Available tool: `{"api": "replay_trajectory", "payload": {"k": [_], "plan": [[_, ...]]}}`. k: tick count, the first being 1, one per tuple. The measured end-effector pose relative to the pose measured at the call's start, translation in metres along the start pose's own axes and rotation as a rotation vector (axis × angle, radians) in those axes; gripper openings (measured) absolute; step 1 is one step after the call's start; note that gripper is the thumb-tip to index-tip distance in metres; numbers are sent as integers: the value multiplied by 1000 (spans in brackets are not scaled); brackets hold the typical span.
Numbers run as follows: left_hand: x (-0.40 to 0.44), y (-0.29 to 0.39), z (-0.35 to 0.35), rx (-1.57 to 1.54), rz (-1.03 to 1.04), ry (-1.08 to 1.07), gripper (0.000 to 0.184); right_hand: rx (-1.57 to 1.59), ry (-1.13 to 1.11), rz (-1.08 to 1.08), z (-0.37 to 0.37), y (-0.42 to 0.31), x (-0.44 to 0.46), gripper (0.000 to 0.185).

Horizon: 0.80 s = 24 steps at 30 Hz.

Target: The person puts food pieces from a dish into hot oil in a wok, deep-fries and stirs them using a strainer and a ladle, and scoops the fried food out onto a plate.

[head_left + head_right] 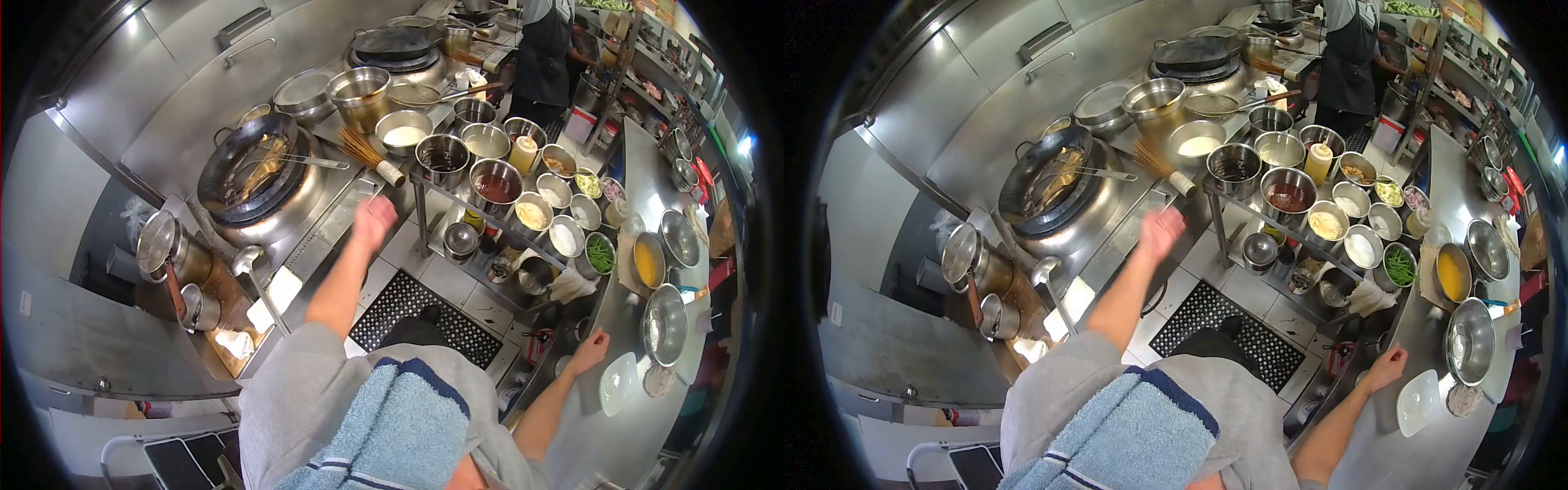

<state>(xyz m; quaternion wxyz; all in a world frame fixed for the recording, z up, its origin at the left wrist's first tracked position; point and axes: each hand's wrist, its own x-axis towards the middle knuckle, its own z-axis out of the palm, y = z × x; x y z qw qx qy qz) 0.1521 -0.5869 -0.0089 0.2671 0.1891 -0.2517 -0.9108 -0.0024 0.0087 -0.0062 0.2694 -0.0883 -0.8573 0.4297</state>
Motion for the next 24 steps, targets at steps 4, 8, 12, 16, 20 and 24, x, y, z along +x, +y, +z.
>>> {"api": "replay_trajectory", "payload": {"k": [4,8,12,16,20,24], "plan": [[15,123,69,-226,368,253,40,32,33,-37,2,1,1,30],[34,188,50,-369,222,258,46,-27,-11,0,-2,-6,0,29],[-10,244,18,322,457,325,31,-22,4,-5,-3,-2,-2,32],[-108,275,67,1844,150,930,20,-21,8,15,0,-6,1,33],[-133,290,25,2351,168,1139,28,3,-4,29,4,3,2,32],[-148,304,28,2280,201,1146,29,-45,-12,17,2,6,4,32]]}}
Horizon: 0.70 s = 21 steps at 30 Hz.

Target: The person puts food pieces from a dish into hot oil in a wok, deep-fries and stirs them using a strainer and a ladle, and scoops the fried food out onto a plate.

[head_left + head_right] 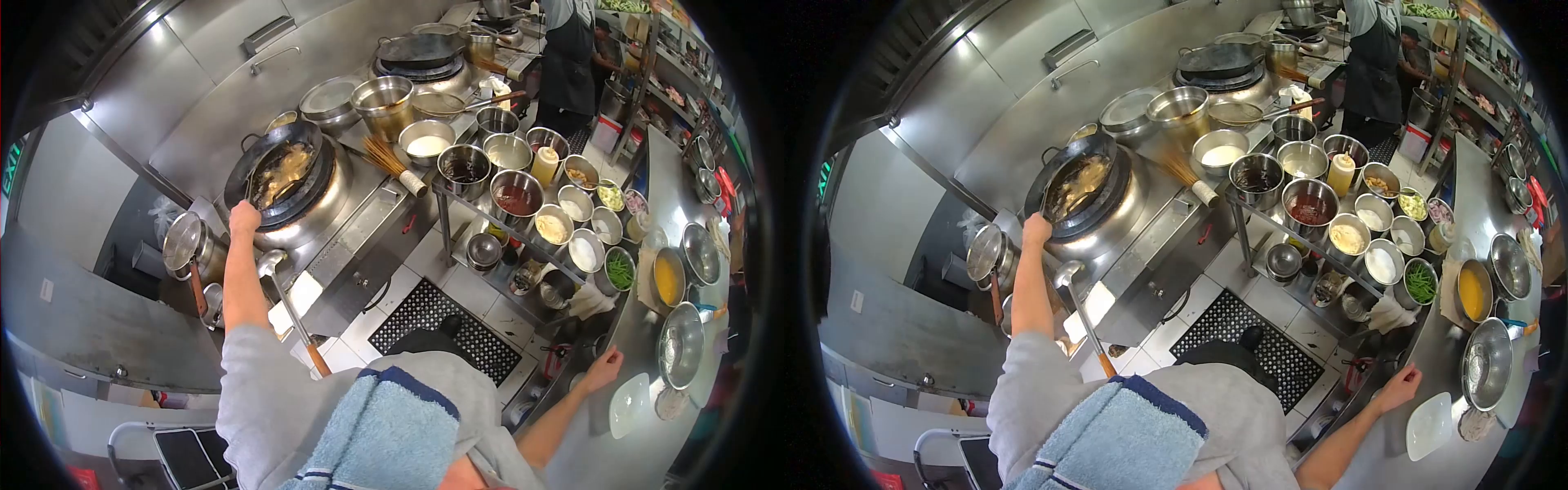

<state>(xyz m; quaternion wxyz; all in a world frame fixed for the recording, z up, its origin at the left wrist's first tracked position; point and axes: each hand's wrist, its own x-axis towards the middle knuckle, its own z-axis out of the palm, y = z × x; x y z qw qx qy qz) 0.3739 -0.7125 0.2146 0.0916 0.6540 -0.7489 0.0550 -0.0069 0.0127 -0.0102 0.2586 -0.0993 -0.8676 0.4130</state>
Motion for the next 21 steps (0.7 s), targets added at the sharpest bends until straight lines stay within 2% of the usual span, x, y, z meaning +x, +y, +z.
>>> {"api": "replay_trajectory", "payload": {"k": [8,17,21], "plan": [[5,-7,-1,-103,33,83,31,13,-44,-1,1,3,0,32],[5,24,25,-127,18,89,32,26,-51,3,-2,2,-3,31],[-9,19,27,-139,77,64,32,15,-46,-6,-6,-3,-2,30]]}}
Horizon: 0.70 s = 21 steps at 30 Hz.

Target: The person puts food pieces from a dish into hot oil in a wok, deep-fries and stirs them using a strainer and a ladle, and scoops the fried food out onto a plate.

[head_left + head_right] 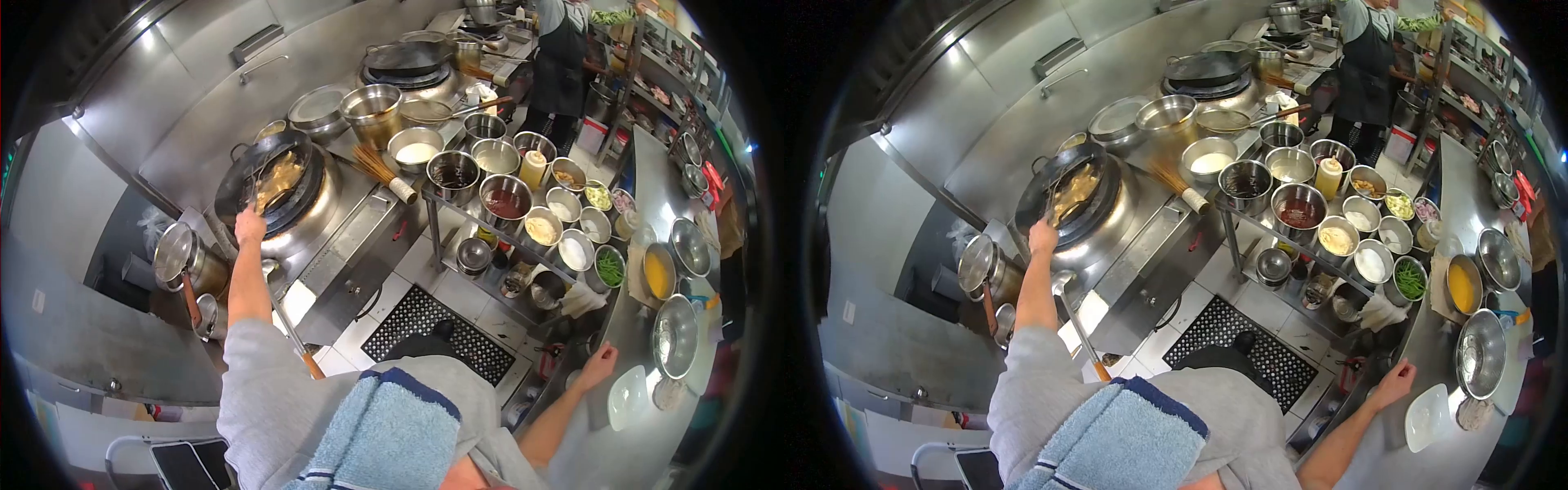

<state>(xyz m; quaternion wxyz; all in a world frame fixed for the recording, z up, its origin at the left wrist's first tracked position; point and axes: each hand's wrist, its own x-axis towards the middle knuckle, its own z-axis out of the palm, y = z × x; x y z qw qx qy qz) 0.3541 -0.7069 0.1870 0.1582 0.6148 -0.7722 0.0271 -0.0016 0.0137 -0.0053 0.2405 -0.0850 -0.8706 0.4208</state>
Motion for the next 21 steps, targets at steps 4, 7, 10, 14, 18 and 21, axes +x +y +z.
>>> {"api": "replay_trajectory", "payload": {"k": [4,7,10,14,18,21], "plan": [[-23,-31,14,84,52,36,28,-60,33,-32,-1,-4,-2,27],[-42,-48,12,42,107,15,44,-4,78,-28,2,-4,-1,24],[-61,-44,-3,41,26,-24,47,-15,92,-2,5,2,0,25],[-55,-64,18,-28,33,-13,42,45,108,28,3,-4,-1,24],[-50,-62,33,34,96,25,40,20,80,46,2,-11,-2,23],[-45,-53,44,27,122,10,39,-2,79,63,0,-14,0,23]]}}
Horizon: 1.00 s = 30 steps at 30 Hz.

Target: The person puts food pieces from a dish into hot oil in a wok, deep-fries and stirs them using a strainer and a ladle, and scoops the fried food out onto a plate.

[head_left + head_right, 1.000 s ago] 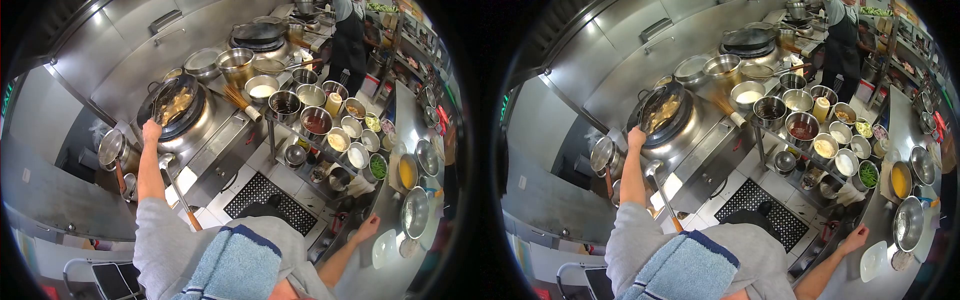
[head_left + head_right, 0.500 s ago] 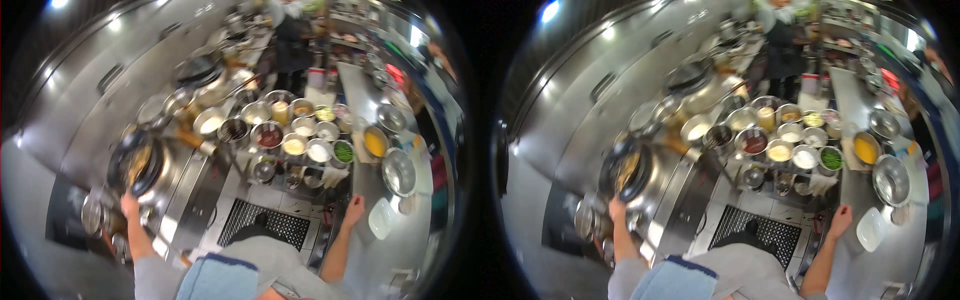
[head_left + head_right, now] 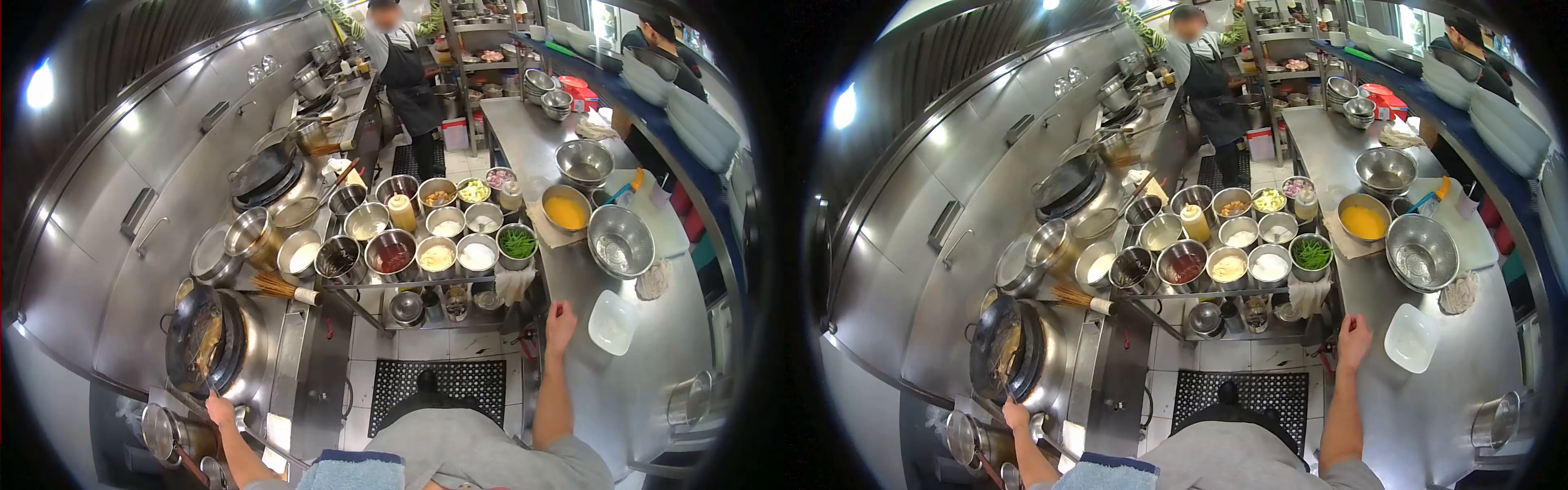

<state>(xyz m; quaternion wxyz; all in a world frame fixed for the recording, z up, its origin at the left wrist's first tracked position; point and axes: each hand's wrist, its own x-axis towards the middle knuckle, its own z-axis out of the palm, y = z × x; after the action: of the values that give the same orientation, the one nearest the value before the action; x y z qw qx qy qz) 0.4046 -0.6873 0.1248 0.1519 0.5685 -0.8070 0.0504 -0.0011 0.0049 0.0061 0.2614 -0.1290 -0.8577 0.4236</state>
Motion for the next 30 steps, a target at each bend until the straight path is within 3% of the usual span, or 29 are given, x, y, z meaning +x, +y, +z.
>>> {"api": "replay_trajectory", "payload": {"k": [3,4,5,7,8,10,11,12,13,14,15,16,18,21,22,25,26,30], "plan": [[9,-4,18,37,-33,-162,46,-19,-8,-7,-5,-8,-1,23],[8,7,21,201,-123,-170,55,-28,-4,-21,-4,-6,0,22],[-20,46,-2,377,-86,58,59,-35,0,-32,-4,-5,-1,22],[-58,102,-29,319,343,530,46,-23,24,-18,-1,-3,1,22],[-75,134,-32,285,427,328,43,-14,30,-9,1,-2,0,22],[-104,171,8,-163,455,-85,33,7,41,8,4,0,1,23],[-133,199,17,-235,479,-411,29,17,46,12,5,1,0,23],[-154,202,54,-351,950,-422,42,15,43,19,4,1,-1,23],[-179,199,95,-427,1031,-747,37,14,44,25,3,1,0,23],[-205,212,97,-277,882,-1304,44,13,47,33,2,1,0,23],[-233,238,77,-62,771,-1572,47,17,63,21,2,1,2,22],[-257,196,202,-320,1071,-1415,50,23,80,13,3,3,3,22],[-276,174,284,-627,1284,-1235,54,25,92,14,5,4,-2,21],[-268,226,267,-2,1028,-1513,55,17,82,13,1,1,-2,21],[-265,242,223,84,786,-1547,54,20,80,6,1,2,-2,20],[-253,252,188,66,467,-1781,65,37,86,-16,0,3,0,20],[-252,244,215,56,461,-1678,51,44,88,-20,0,4,-1,20],[-262,238,199,-27,317,-1591,47,51,94,-26,2,5,0,20]]}}
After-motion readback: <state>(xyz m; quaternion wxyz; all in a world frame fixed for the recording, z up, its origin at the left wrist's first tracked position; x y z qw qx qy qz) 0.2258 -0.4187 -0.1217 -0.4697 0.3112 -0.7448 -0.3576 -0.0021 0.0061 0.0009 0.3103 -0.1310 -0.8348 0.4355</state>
